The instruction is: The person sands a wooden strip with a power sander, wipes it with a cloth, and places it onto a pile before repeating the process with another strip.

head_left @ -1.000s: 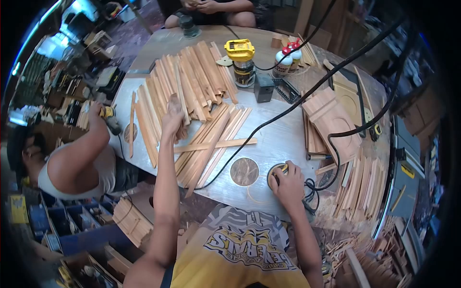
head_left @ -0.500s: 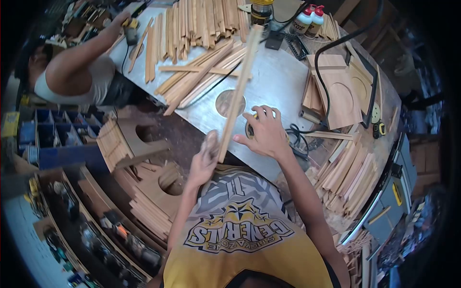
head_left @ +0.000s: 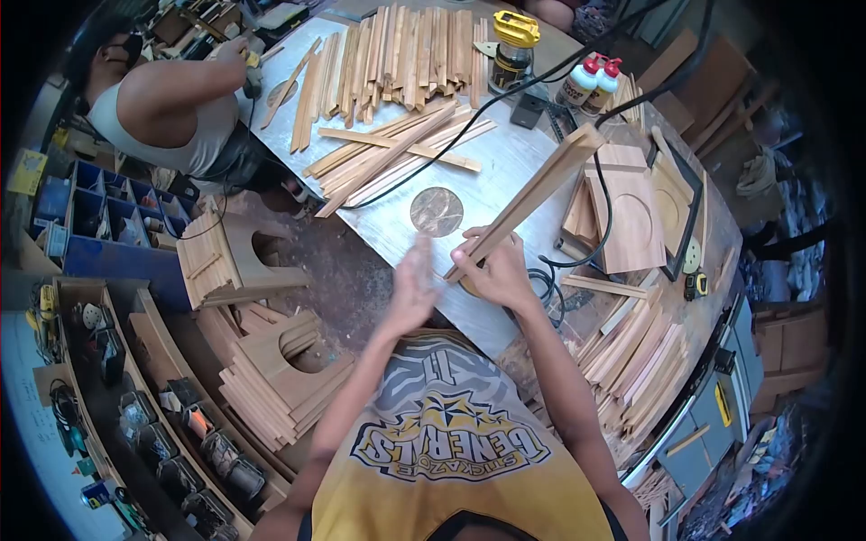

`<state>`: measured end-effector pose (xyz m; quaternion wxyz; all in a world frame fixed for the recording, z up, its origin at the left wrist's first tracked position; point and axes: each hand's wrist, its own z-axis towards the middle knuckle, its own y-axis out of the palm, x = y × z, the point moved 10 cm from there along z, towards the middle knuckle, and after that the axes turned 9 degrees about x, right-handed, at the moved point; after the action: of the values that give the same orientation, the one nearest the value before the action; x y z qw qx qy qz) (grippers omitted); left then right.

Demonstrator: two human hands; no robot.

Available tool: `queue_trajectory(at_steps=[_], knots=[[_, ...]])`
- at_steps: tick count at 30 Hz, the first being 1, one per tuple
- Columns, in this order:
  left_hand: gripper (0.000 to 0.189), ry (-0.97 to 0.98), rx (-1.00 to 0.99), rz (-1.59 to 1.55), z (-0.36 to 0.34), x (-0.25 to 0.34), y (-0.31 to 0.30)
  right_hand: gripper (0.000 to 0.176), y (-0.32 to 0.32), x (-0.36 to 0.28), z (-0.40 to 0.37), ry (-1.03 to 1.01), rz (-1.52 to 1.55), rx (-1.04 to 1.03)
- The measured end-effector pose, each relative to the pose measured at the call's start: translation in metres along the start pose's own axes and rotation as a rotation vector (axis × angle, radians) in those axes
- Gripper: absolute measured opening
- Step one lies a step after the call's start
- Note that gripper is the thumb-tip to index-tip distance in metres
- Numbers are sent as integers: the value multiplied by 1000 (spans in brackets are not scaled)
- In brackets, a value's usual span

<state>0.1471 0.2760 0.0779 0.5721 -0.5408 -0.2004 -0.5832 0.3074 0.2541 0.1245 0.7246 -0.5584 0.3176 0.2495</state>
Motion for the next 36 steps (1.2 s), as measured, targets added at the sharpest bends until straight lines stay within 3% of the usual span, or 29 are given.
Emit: queue_trajectory(at_steps=[1,2,3,6,8,11,12,13,15,16,17,19,20,21,22,24,26,29,34,36], knots=[[99,-155,11,86,-18,-33,25,35,2,0,-1,-8,-3,-6],[109,-174,-83,-11,3,-2,43,35,0,-2,1,-31,-59,22],[114,-52,-35,-239,6,17,54,35,-3,-3,3,-52,-115,50],[102,-58,-147,23,-9,3,55,42,-6,1,5,-30,-83,44],[86,-509,-247,-449,-23,-32,65,50,-5,13,6,23,-78,37],[75,-512,-124,-441,-17,-17,45,51,4,24,6,37,-148,51],[77,-744,-163,-430,-26,-25,32,51,4,24,5,39,-148,48],[77,-748,-169,-428,-31,-38,32,50,2,20,4,32,-156,73],[81,-199,-88,-144,-22,-32,21,50,-2,13,2,35,-163,96],[81,-261,-184,-532,-17,8,32,49,-4,8,4,36,-153,71],[81,-267,-192,-536,-19,18,38,49,-3,6,4,41,-144,48],[78,-754,-188,-1220,-41,13,69,48,-1,11,6,80,-165,34],[70,-842,-304,-1203,-55,-17,75,47,-1,14,6,104,-183,26],[61,-882,-136,-1219,-44,-5,63,47,-2,16,4,125,-196,33],[57,-862,-183,-1255,-47,-4,67,47,-3,9,3,86,-183,66],[55,-849,-231,-1295,-49,-8,69,46,-4,2,2,25,-111,118],[55,-912,-410,-1493,-50,1,81,48,-6,4,1,81,-111,101],[57,-838,-514,-1311,-48,8,86,52,-4,7,2,140,-160,97],[50,-932,-381,-1147,-50,16,90,59,-7,12,1,161,-257,129],[36,-961,-233,-946,-50,5,78,53,-5,9,2,53,-378,142]])
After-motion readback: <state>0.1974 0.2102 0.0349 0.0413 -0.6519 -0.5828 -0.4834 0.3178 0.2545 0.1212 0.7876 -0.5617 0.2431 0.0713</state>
